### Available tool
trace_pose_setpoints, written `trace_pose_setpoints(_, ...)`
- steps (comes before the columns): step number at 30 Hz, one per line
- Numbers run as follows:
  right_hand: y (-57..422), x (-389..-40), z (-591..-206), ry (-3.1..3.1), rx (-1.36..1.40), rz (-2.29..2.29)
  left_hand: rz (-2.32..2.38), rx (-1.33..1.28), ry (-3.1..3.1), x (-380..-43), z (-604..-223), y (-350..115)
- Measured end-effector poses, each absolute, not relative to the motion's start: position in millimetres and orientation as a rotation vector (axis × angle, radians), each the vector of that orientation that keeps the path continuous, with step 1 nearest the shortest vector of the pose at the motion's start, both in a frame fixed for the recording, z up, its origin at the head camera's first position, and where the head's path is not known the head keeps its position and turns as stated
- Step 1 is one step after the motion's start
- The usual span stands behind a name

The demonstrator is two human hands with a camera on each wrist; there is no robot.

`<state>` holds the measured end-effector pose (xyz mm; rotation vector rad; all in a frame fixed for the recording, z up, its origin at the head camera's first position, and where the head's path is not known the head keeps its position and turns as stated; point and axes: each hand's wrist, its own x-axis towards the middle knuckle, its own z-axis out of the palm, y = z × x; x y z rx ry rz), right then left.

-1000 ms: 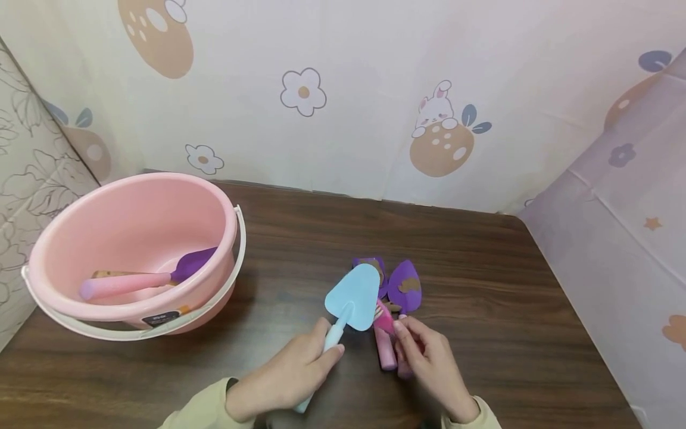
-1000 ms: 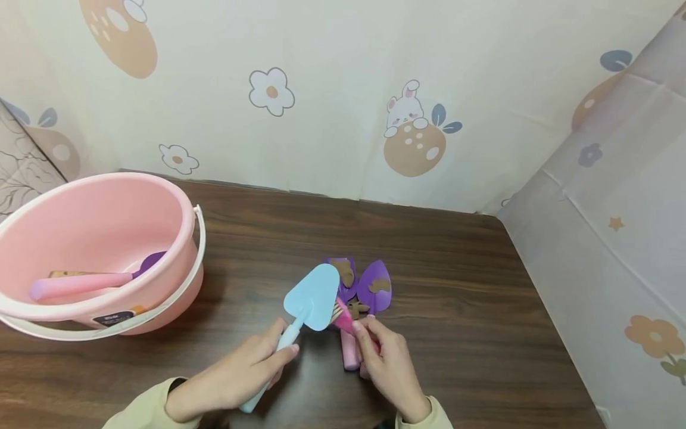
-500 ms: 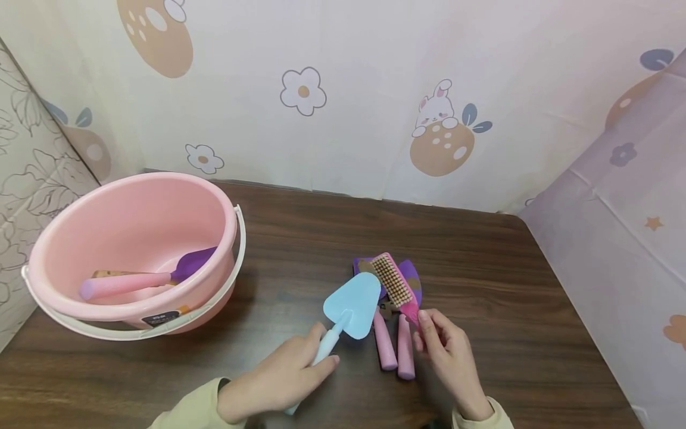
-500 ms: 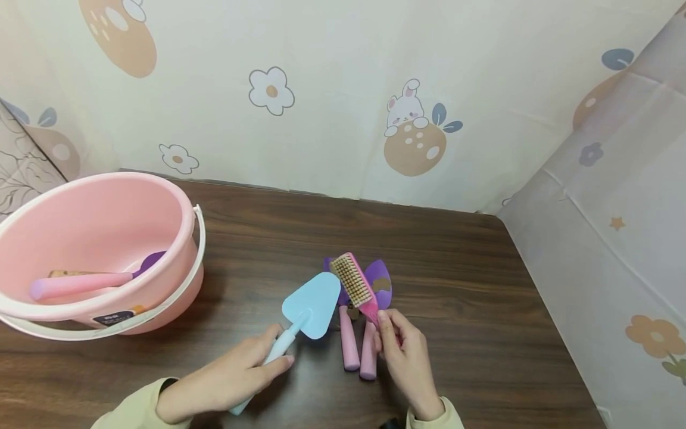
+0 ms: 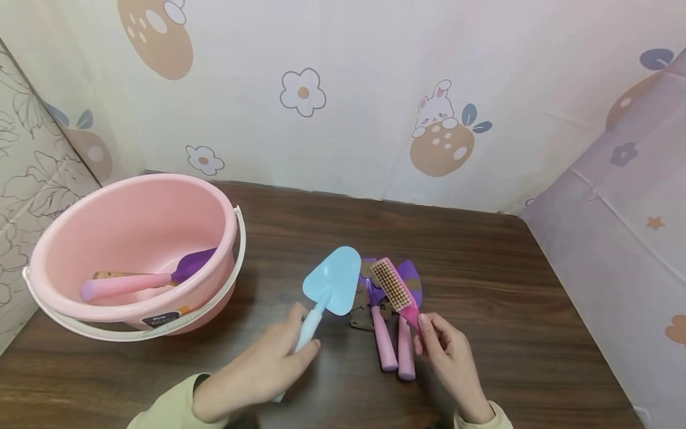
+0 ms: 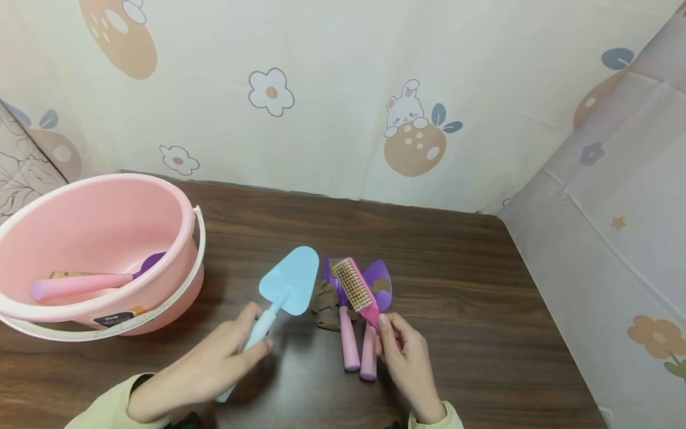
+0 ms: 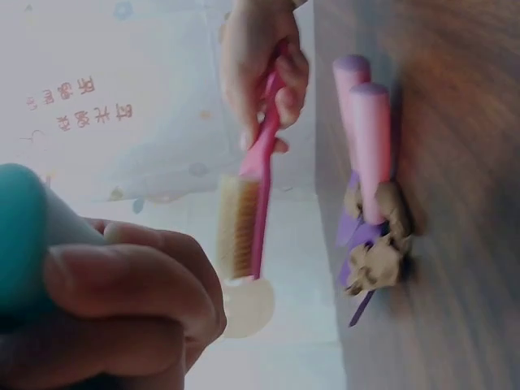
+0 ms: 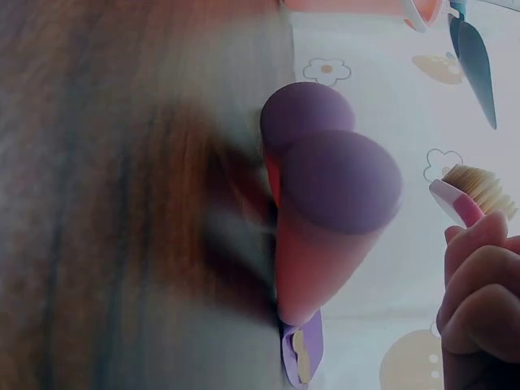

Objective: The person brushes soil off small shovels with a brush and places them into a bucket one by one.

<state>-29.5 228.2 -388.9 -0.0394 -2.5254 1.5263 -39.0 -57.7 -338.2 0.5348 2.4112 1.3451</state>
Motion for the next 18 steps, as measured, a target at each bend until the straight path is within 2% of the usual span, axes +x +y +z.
trace_pose_setpoints(18, 228, -28, -392, -2.547, -0.048, 1.543, 1.34, 0.454, 2.562, -43, -301, -83)
